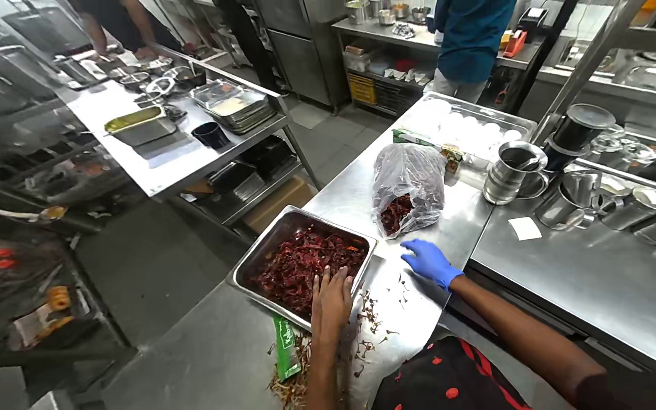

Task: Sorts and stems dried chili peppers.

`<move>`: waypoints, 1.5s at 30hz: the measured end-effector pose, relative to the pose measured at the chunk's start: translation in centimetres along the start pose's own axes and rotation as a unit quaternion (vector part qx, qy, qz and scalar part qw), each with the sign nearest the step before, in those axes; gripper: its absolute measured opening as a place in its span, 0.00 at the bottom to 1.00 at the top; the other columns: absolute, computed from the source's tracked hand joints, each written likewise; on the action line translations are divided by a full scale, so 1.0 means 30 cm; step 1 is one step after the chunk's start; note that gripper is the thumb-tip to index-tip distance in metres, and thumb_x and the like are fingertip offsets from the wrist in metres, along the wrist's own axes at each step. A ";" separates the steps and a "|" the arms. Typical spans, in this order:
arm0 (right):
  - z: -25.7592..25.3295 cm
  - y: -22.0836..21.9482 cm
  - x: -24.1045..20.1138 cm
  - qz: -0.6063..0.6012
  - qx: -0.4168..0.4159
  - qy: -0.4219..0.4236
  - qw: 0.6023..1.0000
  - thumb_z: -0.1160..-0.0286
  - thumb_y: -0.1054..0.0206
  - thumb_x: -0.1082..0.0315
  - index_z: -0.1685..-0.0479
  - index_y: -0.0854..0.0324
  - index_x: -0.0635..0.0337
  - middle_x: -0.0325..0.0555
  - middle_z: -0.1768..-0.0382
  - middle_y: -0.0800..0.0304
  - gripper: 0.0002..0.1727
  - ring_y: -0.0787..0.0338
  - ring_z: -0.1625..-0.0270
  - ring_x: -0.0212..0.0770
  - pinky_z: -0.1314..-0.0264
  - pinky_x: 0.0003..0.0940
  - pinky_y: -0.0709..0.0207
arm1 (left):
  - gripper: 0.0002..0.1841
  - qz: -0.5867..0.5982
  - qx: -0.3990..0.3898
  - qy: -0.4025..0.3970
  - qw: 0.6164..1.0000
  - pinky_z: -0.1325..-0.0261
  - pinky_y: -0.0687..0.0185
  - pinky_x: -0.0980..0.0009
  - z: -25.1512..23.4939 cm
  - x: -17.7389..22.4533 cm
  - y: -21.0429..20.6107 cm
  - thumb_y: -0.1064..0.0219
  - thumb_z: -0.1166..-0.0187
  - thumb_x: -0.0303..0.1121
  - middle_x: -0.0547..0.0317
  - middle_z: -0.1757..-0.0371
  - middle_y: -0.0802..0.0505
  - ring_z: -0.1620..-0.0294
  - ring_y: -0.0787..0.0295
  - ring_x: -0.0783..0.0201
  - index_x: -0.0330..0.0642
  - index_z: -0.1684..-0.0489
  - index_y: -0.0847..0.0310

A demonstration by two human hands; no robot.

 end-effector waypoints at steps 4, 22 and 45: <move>-0.184 0.048 -0.046 0.170 0.102 0.102 0.975 0.28 0.32 0.73 0.32 0.14 0.48 0.59 0.47 0.11 0.23 0.12 0.44 0.63 0.45 0.61 0.20 | 0.21 0.029 0.063 -0.050 0.996 0.10 0.44 0.44 0.024 -0.009 -0.005 0.48 0.13 0.29 0.57 0.27 0.11 0.15 0.27 0.49 0.46 0.26 0.17; -0.149 0.221 -0.060 0.133 0.212 0.165 0.954 0.21 0.33 0.62 0.53 0.07 0.44 0.45 0.58 0.08 0.09 0.10 0.53 0.51 0.46 0.55 0.21 | 0.19 0.167 0.228 -0.173 0.944 0.17 0.27 0.51 0.117 0.025 0.033 0.45 0.14 0.34 0.57 0.28 0.11 0.20 0.21 0.54 0.49 0.37 0.09; 0.349 0.424 -0.396 -0.473 -0.084 0.037 0.876 0.12 0.41 0.57 0.43 0.18 0.54 0.42 0.62 0.15 0.13 0.17 0.61 0.34 0.57 0.31 0.20 | 0.16 0.417 0.078 -0.122 0.897 0.56 0.11 0.67 0.195 0.462 0.320 0.47 0.08 0.39 0.64 0.61 0.09 0.62 0.12 0.65 0.46 0.40 0.13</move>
Point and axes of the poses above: each hand's wrist, its own z-axis away from the middle knuckle, its own y-axis out of the back of the hand, x = y × z, the point moved 1 cm from there along -z, towards the middle knuckle
